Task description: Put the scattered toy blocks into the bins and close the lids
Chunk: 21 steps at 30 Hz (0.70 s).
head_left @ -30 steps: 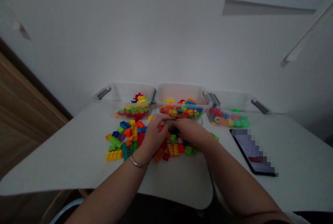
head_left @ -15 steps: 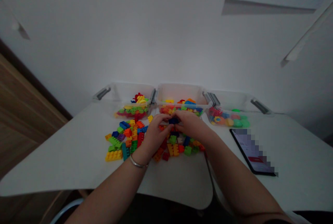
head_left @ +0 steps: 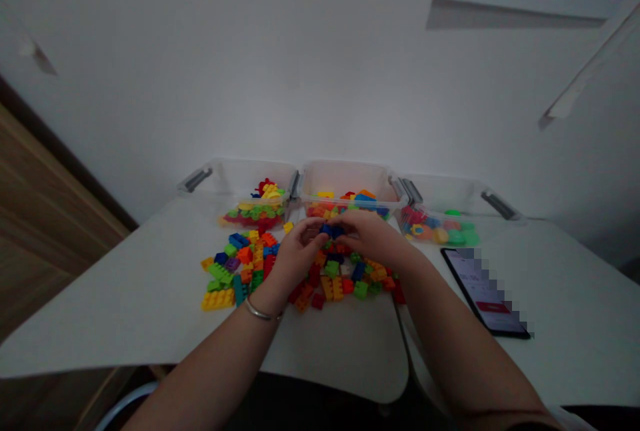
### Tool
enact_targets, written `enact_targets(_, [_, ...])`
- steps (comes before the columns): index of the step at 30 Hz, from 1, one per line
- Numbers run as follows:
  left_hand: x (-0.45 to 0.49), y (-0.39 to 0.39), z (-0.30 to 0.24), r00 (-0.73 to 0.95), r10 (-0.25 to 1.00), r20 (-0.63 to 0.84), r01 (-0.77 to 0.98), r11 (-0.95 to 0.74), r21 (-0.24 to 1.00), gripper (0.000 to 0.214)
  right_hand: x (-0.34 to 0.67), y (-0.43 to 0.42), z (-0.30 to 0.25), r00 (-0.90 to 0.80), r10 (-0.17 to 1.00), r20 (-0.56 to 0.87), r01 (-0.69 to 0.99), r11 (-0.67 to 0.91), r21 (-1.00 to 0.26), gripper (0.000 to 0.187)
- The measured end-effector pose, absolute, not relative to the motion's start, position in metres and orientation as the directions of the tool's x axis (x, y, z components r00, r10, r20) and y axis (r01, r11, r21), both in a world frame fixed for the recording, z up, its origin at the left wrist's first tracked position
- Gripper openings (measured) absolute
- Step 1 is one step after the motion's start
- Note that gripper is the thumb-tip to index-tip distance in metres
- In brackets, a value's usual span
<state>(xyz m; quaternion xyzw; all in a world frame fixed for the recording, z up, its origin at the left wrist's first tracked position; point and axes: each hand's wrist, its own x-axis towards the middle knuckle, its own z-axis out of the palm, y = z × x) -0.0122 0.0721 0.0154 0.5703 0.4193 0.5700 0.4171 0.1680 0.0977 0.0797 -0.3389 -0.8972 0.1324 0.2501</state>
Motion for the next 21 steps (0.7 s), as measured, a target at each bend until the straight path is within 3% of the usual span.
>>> enact_targets(4, [-0.013, 0.074, 0.014, -0.03, 0.942, 0.333, 0.029, -0.333, 0.943, 0.03, 0.182, 0.102, 0.089, -0.596, 0.627, 0.501, 0.515, 0.778, -0.361, 0.026])
enact_targets(8, [-0.012, 0.073, 0.014, -0.068, 0.938, 0.341, 0.025, -0.34, 0.94, 0.028, 0.202, 0.106, 0.099, -0.408, 0.679, 0.611, 0.64, 0.689, -0.339, 0.034])
enact_targets(12, [-0.011, 0.074, 0.014, -0.08, 0.959, 0.273, -0.067, -0.278, 0.958, 0.033, 0.218, 0.114, 0.097, -0.222, 0.656, 0.721, 0.728, 0.603, -0.325, 0.038])
enact_targets(15, [-0.011, 0.075, 0.013, -0.102, 0.958, 0.268, -0.076, -0.277, 0.958, 0.033, 0.222, 0.122, 0.09, -0.232, 0.678, 0.698, 0.749, 0.582, -0.317, 0.036])
enact_targets(21, [-0.01, 0.075, 0.012, -0.086, 0.943, 0.32, -0.033, -0.324, 0.946, 0.029, 0.216, 0.124, 0.087, -0.374, 0.785, 0.494, 0.818, 0.53, -0.222, 0.036])
